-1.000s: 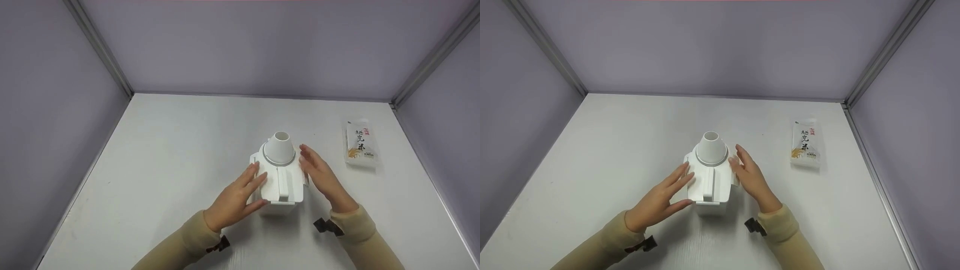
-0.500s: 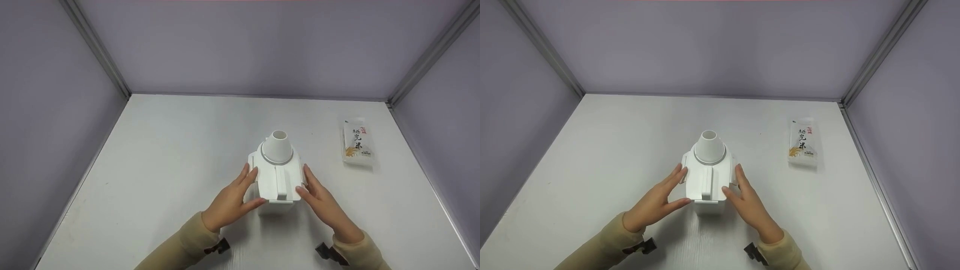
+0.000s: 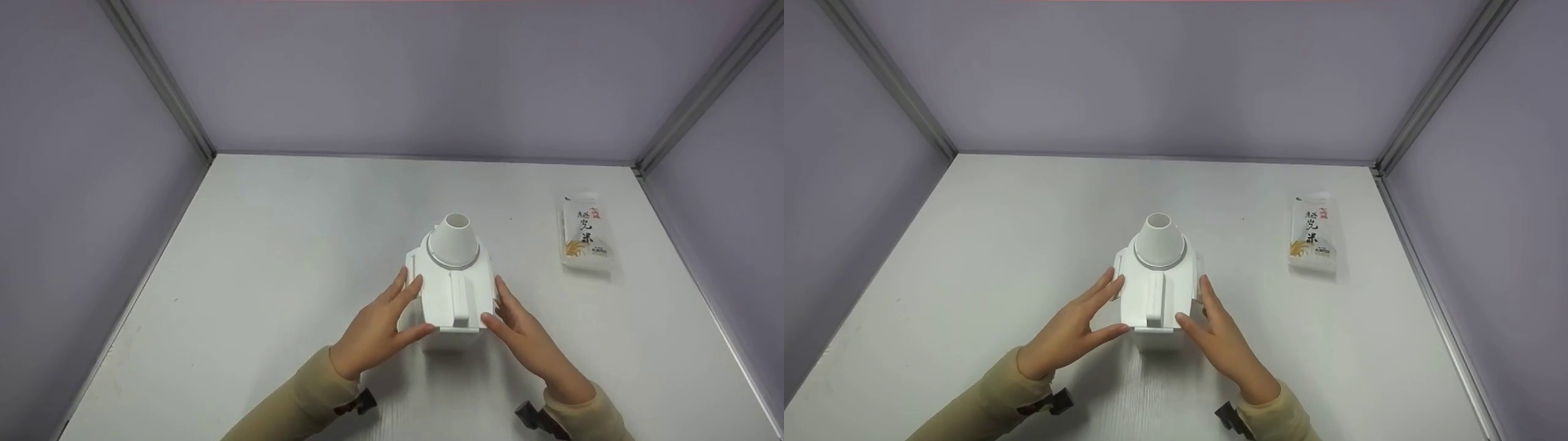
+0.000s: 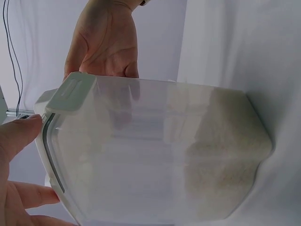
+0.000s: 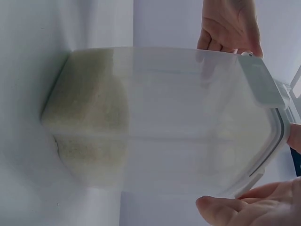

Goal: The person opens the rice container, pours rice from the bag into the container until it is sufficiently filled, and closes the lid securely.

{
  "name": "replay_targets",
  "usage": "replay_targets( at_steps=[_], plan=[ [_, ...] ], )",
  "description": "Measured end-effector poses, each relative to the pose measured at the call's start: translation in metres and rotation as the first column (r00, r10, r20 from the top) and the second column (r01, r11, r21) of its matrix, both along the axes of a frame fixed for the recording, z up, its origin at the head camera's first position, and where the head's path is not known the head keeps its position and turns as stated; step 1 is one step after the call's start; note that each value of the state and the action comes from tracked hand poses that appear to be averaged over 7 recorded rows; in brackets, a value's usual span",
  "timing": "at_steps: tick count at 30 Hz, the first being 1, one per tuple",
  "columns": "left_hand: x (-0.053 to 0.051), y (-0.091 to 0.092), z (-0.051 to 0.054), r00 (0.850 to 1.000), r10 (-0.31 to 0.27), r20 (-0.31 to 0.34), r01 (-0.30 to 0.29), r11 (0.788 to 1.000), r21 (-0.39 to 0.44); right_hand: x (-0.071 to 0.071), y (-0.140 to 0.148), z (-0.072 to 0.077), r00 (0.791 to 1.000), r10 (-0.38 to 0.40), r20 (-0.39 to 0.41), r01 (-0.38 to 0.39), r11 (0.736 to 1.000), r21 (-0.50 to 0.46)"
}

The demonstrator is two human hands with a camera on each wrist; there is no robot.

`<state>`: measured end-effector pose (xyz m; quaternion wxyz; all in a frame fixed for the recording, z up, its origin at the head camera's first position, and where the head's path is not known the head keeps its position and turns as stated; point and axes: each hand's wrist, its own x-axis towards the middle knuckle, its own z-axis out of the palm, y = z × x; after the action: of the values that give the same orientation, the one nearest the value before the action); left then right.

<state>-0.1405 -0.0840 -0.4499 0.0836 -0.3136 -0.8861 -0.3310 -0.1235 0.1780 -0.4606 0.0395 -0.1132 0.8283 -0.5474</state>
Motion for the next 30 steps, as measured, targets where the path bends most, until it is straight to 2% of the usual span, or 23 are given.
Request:
replay_targets(
  at_steps=[11, 17, 30],
  plan=[
    [0.001, 0.0011, 0.0012, 0.999, 0.02, -0.025, -0.021, 0.999, -0.027, -0.0031, 0.0007, -0.0019, 0.999, 0.032, 0.003, -0.032, 0.999, -0.026],
    [0.0013, 0.002, 0.0017, 0.999, 0.03, -0.017, -0.031, 0.999, -0.035, -0.0045, 0.0012, -0.0028, 0.999, 0.046, 0.004, -0.045, 0.998, -0.039],
    [0.0009, 0.0003, 0.0034, 0.999, 0.031, -0.015, -0.031, 0.999, -0.044, -0.005, -0.001, -0.0044, 0.999, 0.039, 0.005, -0.039, 0.998, -0.046]
  ],
)
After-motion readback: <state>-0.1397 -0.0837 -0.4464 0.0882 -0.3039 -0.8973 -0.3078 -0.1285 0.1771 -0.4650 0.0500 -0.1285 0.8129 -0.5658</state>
